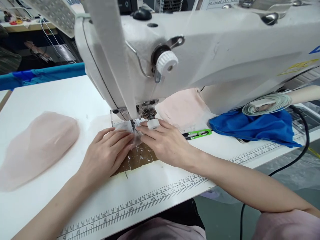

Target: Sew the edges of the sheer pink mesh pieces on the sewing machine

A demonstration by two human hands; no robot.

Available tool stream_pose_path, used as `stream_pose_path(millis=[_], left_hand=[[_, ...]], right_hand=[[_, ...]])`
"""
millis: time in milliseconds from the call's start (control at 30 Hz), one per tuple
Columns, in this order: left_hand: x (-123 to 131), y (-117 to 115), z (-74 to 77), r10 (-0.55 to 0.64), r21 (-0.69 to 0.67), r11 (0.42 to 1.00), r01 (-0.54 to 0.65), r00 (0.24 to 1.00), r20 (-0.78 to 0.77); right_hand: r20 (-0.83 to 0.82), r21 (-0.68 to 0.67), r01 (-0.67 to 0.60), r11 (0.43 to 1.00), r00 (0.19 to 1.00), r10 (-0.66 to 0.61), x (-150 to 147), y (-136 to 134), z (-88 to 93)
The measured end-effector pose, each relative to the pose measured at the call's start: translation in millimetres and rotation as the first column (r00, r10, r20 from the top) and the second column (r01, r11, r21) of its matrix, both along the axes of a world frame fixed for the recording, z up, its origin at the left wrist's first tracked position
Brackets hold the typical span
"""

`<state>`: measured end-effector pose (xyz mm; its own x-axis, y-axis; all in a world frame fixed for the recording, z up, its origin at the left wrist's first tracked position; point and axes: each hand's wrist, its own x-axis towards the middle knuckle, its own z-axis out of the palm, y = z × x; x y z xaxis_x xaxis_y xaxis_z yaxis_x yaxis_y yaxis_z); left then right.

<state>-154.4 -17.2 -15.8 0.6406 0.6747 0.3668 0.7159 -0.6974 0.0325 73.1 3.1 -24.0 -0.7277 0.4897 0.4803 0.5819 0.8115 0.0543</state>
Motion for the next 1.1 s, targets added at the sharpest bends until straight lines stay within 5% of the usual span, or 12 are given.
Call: stream_pose_path(millis=[200, 1100], left_hand=[[10.9, 0.1, -7.2, 0.003, 0.054, 0.999, 0.000, 0.998, -0.057], [13.5, -8.4, -13.2, 0.029, 0.080, 0.997, -0.023, 0.997, -0.075]], right_hand=[[0.018, -0.100, 0.039, 0.994, 0.999, -0.037, 1.7, 4.1, -1.7], [0.142, -0.003, 0.079, 0.997, 0.987, -0.078, 0.8, 5.4, -3.7]])
